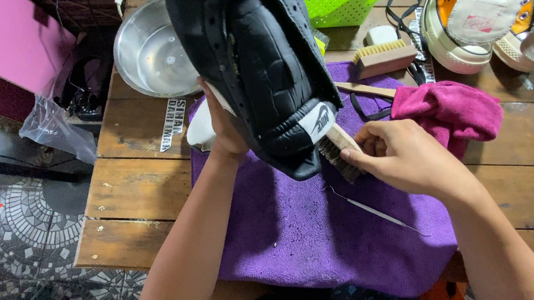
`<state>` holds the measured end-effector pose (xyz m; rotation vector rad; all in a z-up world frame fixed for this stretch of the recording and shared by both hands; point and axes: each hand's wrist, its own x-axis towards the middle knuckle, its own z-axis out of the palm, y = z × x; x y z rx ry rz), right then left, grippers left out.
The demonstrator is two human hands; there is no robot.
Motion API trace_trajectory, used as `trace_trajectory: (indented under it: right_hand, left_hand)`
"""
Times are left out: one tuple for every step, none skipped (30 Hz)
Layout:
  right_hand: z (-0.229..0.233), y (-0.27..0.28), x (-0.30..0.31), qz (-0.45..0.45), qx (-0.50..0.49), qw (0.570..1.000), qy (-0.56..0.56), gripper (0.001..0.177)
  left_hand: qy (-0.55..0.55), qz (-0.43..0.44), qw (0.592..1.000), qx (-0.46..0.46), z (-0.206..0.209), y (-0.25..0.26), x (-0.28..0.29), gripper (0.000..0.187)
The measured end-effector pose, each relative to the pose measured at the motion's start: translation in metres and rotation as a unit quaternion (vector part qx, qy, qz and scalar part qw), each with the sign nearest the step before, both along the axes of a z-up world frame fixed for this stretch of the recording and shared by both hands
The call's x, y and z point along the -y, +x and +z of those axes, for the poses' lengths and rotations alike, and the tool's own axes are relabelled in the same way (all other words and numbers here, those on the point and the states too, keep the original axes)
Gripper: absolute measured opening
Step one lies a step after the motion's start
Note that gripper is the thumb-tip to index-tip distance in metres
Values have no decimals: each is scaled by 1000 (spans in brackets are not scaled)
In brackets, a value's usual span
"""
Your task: Cleaning the interior and exterior of a black sneaker using a brush and a cloth at a workbench.
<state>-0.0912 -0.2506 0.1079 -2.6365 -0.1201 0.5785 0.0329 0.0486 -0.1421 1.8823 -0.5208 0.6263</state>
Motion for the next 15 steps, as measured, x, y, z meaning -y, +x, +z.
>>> trace_trajectory:
  right_hand:
    - [-5, 4, 8, -2, 2, 1000, 0, 27]
    - [-10, 7, 16, 15, 20, 998, 53, 29]
    - [-14, 11, 24, 34, 38, 993, 104, 30]
    - [-5, 12, 30, 33, 40, 993, 103, 30]
    - [2, 10, 34, 22, 8, 984, 177, 31]
    - [9, 9, 38, 10, -24, 968, 249, 33]
    - [10, 8, 44, 11, -25, 968, 249, 33]
    - [11, 6, 50, 41, -24, 961, 271, 29]
    - [12, 5, 57, 71, -22, 953, 293, 28]
    - [9, 4, 49, 71, -23, 953, 293, 28]
    - [6, 3, 41, 96, 28, 952, 291, 27]
    - [4, 1, 34, 121, 78, 947, 287, 30]
    - [-2, -1, 23, 120, 81, 947, 287, 30]
    - [-7, -4, 12, 133, 172, 940, 263, 22]
    - [-14, -8, 1, 144, 259, 925, 237, 16]
  left_hand:
    - [0, -2, 1000, 2, -10, 0, -3, 71]
    - [17, 76, 993, 93, -20, 0, -6, 89]
    - [33, 155, 970, 182, -30, 1, -9, 117]
    - [32, 155, 970, 184, 1, 0, 1, 117]
    - [-303, -133, 943, -9, 31, -5, 10, 92]
    - [-566, -393, 697, -200, 60, -10, 18, 79]
    - [-567, -392, 697, -199, 80, -18, 20, 79]
    - [-434, -303, 842, -103, 99, -25, 21, 69]
    - [-276, -197, 941, -2, 119, -32, 23, 61]
    - [-277, -196, 941, -2, 124, -37, 26, 61]
    - [-289, -187, 938, -48, 129, -41, 29, 64]
    - [-301, -179, 932, -94, 135, -46, 33, 68]
    - [-301, -180, 932, -91, 152, -50, 35, 68]
    - [-223, -153, 961, -64, 168, -55, 36, 61]
    - [-144, -124, 981, -39, 184, -62, 38, 67]
